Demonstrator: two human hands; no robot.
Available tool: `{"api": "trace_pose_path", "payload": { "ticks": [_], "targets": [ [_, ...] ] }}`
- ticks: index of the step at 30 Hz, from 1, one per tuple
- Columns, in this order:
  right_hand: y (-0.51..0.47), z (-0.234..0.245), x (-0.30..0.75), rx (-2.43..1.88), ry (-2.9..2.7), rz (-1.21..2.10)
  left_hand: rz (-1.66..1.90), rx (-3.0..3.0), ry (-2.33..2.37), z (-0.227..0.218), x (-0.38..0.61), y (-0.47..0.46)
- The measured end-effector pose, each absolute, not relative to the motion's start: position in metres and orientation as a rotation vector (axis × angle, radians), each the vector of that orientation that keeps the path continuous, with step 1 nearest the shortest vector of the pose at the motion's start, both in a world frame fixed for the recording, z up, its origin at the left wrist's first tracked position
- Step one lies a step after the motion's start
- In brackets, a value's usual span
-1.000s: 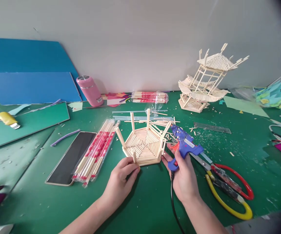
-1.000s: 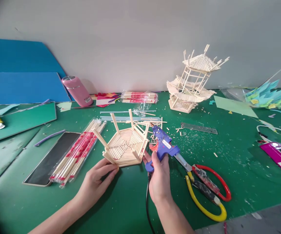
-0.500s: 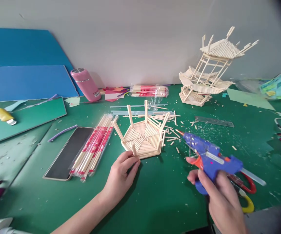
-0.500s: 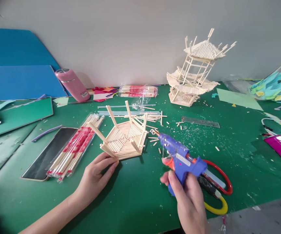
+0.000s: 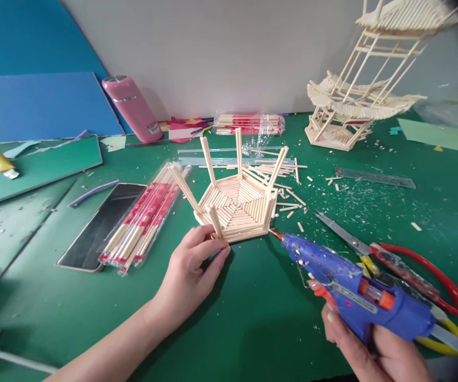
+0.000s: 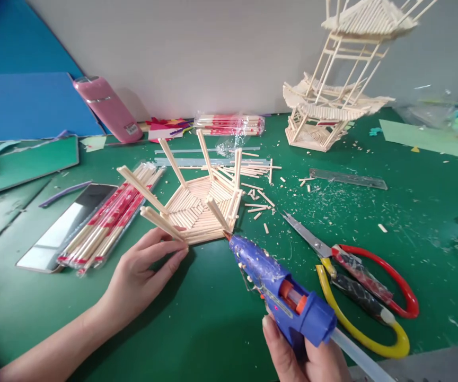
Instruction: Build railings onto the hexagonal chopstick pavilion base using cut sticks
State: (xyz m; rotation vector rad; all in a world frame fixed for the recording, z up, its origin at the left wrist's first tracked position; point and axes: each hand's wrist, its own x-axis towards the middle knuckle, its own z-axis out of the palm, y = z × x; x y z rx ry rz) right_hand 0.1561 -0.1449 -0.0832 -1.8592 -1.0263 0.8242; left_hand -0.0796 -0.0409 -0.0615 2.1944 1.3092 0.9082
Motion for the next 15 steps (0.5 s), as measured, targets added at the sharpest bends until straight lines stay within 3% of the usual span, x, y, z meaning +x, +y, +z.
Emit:
{"api": "trace_pose_path", "payload": {
  "ticks": [15],
  "targets": [
    [-0.137, -0.068, 0.143, -1.871, -1.209, 0.724, 0.926, 2.195, 1.321, -0.058, -0.077, -0.039]
  ]
}}
